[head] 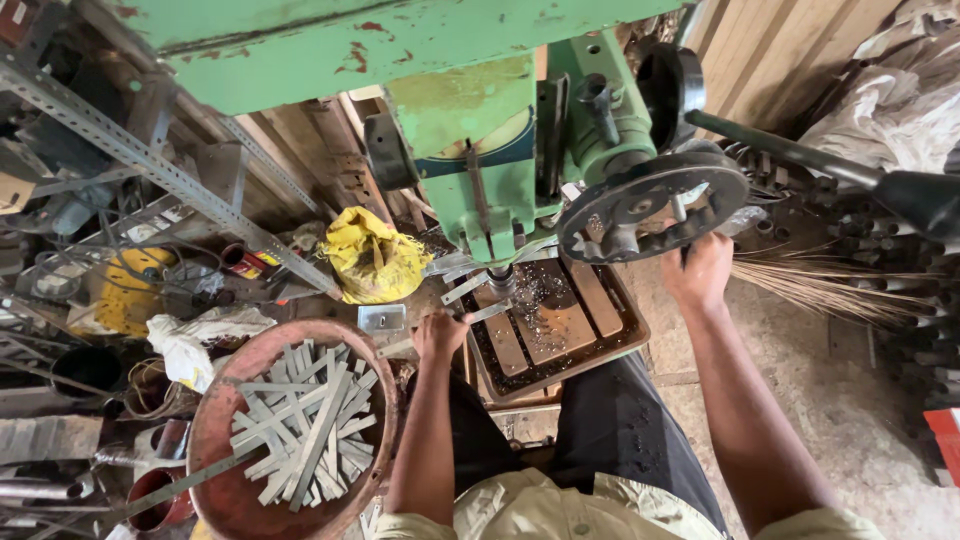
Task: The person repeatedly picks up metal rods from a bucket, positions them under a drill press, and drills holes into them. The person operates the drill press lever with the right hand while holding the rod with the left hand, then places the finished rods into a tray.
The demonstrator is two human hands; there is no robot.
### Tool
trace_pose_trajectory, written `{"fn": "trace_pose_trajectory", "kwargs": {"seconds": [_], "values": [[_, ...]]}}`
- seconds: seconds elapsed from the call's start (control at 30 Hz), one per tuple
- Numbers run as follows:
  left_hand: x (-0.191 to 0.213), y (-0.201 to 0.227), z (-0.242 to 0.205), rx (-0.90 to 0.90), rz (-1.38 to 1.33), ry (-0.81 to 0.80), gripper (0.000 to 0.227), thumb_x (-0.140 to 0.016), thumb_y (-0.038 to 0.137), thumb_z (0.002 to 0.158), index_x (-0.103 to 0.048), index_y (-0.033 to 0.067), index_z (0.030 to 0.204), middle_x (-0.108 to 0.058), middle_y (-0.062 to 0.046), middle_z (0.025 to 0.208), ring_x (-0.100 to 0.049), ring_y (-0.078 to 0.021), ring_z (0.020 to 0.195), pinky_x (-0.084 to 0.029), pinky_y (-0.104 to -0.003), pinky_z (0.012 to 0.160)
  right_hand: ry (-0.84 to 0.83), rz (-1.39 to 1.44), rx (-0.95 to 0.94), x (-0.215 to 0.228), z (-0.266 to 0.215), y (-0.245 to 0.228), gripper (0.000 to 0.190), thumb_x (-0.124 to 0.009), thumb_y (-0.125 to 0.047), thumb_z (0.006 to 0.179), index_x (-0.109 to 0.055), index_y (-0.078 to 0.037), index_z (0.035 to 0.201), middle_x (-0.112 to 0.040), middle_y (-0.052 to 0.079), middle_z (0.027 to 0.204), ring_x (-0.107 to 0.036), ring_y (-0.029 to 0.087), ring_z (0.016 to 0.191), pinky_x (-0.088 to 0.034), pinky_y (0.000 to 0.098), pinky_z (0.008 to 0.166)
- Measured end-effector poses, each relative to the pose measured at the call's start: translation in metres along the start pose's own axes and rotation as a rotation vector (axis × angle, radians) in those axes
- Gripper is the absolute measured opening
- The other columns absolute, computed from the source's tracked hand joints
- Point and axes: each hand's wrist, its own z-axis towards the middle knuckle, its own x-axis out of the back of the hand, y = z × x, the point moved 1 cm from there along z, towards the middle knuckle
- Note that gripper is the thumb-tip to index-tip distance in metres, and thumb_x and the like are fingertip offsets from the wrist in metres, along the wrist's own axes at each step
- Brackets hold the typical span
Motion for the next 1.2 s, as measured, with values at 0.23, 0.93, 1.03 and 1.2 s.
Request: {"fn": "trace_pose_trajectory", "kwargs": {"seconds": [0.23, 0.93, 1.03, 1.2], "values": [[0.008, 0.007, -0.009, -0.009, 0.008, 0.093, 0.063, -0.062, 0.074, 0.087, -0.063, 0.0128, 0.101, -0.058, -0.002, 0.086, -0.054, -0.0182, 0.080, -0.046, -0.042, 0.078, -0.197, -0.112, -0.247, 0.030, 0.001, -0.023, 0.020, -0.060, -0.015, 0.105, -0.068, 0.001, 0.096, -0.064, 0.015, 0.069, -0.065, 0.031, 0.055, -0.050, 0.0407, 0.053], [0.000, -0.374, -0.270, 0.232, -0.149, -0.074, 0.044, -0.078, 0.048, 0.080, -0.073, 0.0263, 0.118, -0.073, -0.010, 0.111, -0.070, -0.0307, 0.105, -0.056, -0.047, 0.091, -0.365, 0.121, -0.456, -0.008, -0.078, 0.134, 0.034, -0.053, -0.023, 0.119, -0.060, 0.005, 0.101, -0.062, 0.014, 0.079, -0.058, 0.022, 0.065, -0.046, 0.0371, 0.062], [0.012, -0.364, -0.263, 0.275, -0.148, 0.083, 0.036, -0.074, 0.045, 0.087, -0.075, 0.0212, 0.114, -0.075, -0.012, 0.115, -0.071, -0.0333, 0.109, -0.057, -0.047, 0.094, -0.362, 0.103, -0.438, -0.007, -0.077, 0.138, 0.031, -0.053, -0.021, 0.118, -0.061, 0.005, 0.103, -0.063, 0.014, 0.081, -0.060, 0.023, 0.067, -0.047, 0.0375, 0.063], [0.003, -0.305, -0.163, 0.204, -0.191, 0.586, 0.032, -0.067, 0.030, 0.090, -0.071, 0.0138, 0.117, -0.074, -0.017, 0.107, -0.069, -0.0394, 0.103, -0.056, -0.051, 0.087, -0.305, 0.065, -0.331, 0.003, -0.062, 0.116, 0.027, -0.053, -0.018, 0.116, -0.062, 0.006, 0.107, -0.066, 0.016, 0.085, -0.062, 0.024, 0.070, -0.049, 0.0383, 0.064]]}}
